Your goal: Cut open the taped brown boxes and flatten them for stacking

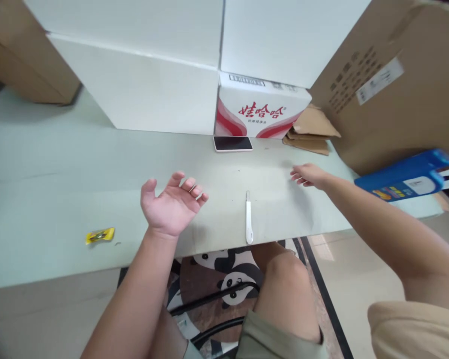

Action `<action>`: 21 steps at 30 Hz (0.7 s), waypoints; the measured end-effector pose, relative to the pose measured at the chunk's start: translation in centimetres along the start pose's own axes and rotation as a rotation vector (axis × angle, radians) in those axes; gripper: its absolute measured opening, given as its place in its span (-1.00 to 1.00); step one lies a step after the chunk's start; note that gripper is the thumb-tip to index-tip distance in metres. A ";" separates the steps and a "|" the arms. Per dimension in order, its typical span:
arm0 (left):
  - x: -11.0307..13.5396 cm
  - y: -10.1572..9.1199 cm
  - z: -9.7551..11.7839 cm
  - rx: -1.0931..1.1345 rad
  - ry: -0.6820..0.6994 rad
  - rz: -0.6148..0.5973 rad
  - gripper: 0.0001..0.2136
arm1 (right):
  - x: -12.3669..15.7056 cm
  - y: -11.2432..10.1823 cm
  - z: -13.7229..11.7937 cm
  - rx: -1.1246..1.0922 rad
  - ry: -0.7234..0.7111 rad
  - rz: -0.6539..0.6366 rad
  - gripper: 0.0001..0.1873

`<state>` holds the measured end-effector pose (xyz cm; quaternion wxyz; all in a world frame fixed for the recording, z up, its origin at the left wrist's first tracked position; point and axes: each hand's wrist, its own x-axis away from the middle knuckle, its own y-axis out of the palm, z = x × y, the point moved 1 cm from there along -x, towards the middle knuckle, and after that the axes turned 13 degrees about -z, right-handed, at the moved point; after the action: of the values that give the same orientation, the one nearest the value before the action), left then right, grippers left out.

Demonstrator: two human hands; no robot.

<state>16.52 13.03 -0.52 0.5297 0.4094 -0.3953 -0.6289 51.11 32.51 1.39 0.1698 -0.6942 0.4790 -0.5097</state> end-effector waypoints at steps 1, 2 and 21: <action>0.8 0.2 0.7 0.004 0.022 -0.006 -0.58 | 1.4 0.9 -1.2 0.015 0.012 -0.042 -0.73; 1.6 0.4 1.4 0.008 0.048 -0.012 -0.58 | 2.6 1.9 -2.6 0.037 0.011 -0.078 -0.75; 15.0 -3.5 15.1 0.156 0.508 0.065 -0.58 | 6.3 28.9 -49.7 0.617 -0.988 0.026 -0.79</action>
<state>-0.29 -0.45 0.11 0.5987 0.5806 -0.3101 -0.4563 -6.26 25.80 4.89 0.5737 -0.7622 0.1808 -0.2393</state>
